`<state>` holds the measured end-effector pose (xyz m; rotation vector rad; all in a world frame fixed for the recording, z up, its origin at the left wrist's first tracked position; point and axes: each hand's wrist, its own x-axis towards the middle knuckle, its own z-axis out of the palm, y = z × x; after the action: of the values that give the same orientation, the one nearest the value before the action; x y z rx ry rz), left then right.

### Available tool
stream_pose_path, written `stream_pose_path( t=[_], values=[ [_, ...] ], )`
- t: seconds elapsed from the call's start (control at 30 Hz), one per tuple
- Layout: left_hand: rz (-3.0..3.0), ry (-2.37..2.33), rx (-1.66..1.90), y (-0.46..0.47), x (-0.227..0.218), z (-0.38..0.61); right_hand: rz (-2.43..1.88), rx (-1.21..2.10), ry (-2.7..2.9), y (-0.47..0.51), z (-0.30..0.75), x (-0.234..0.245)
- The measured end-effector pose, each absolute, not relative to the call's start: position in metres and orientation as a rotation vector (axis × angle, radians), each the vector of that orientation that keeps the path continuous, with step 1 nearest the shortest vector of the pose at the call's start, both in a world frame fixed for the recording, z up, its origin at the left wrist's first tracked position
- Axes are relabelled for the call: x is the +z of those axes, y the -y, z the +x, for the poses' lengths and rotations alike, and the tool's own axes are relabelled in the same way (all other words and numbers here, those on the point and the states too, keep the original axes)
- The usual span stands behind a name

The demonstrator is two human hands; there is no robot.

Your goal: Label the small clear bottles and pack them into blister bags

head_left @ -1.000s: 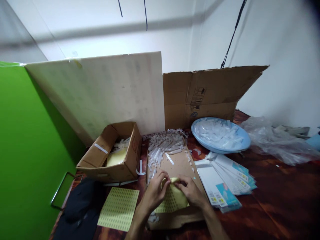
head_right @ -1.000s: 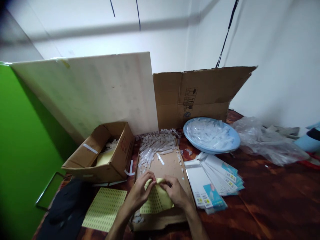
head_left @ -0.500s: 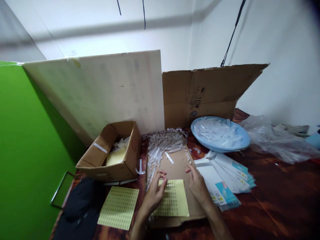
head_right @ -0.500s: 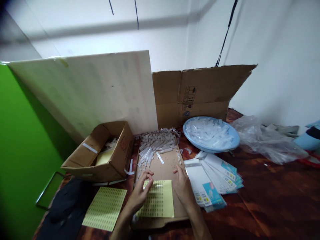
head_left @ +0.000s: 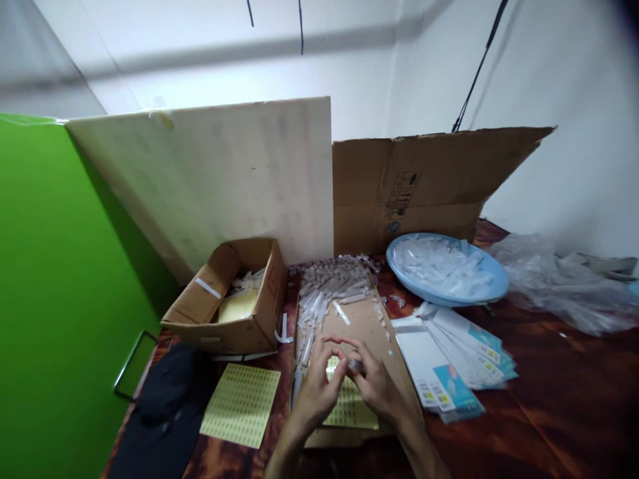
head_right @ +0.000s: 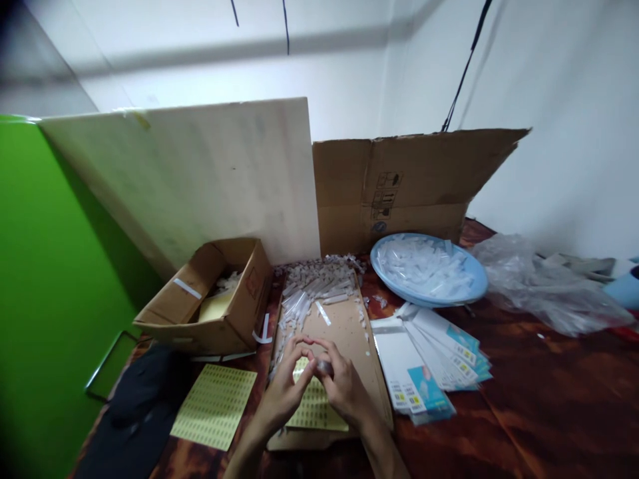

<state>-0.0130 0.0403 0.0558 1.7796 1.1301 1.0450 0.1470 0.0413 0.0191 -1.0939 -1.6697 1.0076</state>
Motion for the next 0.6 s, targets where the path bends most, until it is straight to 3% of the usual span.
stream_pose_path(
  t=[0.6],
  values=[
    [1.752, -1.147, 1.095, -0.0453, 0.0513, -0.0069, -1.08, 0.95, 1.676, -0.0366, 0.1566, 0.0244]
  ],
)
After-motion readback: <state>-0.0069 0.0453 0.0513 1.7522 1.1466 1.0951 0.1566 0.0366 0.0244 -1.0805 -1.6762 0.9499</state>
